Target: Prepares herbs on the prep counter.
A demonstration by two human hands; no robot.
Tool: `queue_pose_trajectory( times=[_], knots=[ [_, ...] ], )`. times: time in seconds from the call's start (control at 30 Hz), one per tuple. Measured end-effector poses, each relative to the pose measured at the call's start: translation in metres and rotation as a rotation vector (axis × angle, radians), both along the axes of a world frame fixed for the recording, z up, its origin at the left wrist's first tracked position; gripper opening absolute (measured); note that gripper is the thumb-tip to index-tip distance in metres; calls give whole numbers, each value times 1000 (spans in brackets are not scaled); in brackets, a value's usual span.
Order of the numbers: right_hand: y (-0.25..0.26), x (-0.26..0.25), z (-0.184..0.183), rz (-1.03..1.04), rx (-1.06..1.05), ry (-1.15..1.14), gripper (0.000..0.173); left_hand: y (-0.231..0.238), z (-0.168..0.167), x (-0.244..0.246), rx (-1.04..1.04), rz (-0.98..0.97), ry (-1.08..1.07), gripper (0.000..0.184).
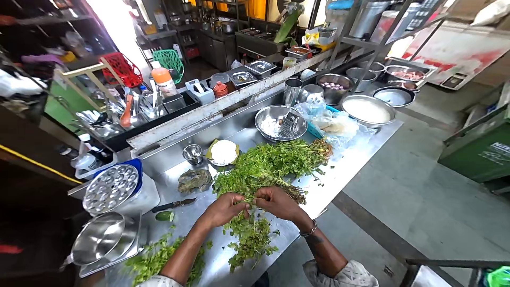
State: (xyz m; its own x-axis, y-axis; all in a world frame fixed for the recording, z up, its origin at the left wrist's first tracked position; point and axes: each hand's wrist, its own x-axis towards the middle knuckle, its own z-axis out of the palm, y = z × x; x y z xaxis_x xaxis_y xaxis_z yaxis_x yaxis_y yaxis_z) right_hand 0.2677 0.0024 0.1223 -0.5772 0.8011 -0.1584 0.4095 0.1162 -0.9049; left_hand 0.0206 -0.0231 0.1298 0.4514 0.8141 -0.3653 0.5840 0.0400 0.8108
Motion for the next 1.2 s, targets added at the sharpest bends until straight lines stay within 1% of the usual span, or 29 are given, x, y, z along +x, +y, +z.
queue_pose_trajectory(
  times=[0.07,0.17,0.3,0.33,0.4,0.43,0.53,0.6,0.67,0.7,0.73,0.77,0.8,0.83,0.87,0.9,0.93,0.97,1.03,1.07,1.13,1.2],
  knots=[
    [-1,3,-5,-26,14,37,32,-1,1,0,-36,28,2,34],
    [-7,9,-12,-72,-44,153,32,-3,4,-2,-68,70,-7,33],
    [-28,7,-29,-172,-176,284,49,-8,6,1,-96,38,-63,33],
    [-33,6,-36,-199,-190,310,46,-9,7,2,-98,25,-58,33],
    [-42,7,-49,-245,-173,344,27,-11,10,3,-83,10,-15,33],
    [-45,9,-56,-251,-154,341,22,-12,11,2,-74,6,8,32],
    [-52,17,-81,-259,-57,230,19,-13,15,-7,-69,21,42,32],
    [-59,17,-99,-248,53,25,20,-13,17,-11,-83,48,3,31],
    [-65,15,-105,-162,141,-267,32,-12,18,-12,-112,79,-53,30],
    [-67,14,-105,-149,172,-351,38,-12,18,-11,-121,98,-84,30],
    [-69,13,-102,-177,209,-345,36,-11,18,-11,-129,116,-114,29],
    [-70,12,-96,-233,241,-254,31,-11,18,-10,-135,138,-146,29],
    [-71,10,-88,-282,241,-99,28,-12,17,-9,-141,160,-172,29],
    [-72,6,-76,-288,167,72,31,-13,15,-8,-147,180,-194,29],
    [-74,0,-64,-259,49,221,38,-14,14,-7,-150,192,-217,28],
    [-75,-8,-54,-217,-53,314,48,-15,13,-6,-148,196,-236,28],
    [-77,-17,-49,-183,-110,367,54,-15,12,-5,-137,198,-247,28],
    [-79,-25,-49,-175,-126,402,52,-15,11,-3,-118,202,-248,29],
    [-84,-35,-56,-245,-97,449,31,-16,13,0,-86,241,-253,28],
    [-85,-35,-59,-280,-55,457,24,-17,15,0,-68,275,-265,28],
    [-87,-28,-64,-317,45,470,19,-18,19,-4,-33,376,-317,27],
    [-89,-17,-77,-349,82,467,17,-18,20,-12,-7,485,-392,28]
  ],
)
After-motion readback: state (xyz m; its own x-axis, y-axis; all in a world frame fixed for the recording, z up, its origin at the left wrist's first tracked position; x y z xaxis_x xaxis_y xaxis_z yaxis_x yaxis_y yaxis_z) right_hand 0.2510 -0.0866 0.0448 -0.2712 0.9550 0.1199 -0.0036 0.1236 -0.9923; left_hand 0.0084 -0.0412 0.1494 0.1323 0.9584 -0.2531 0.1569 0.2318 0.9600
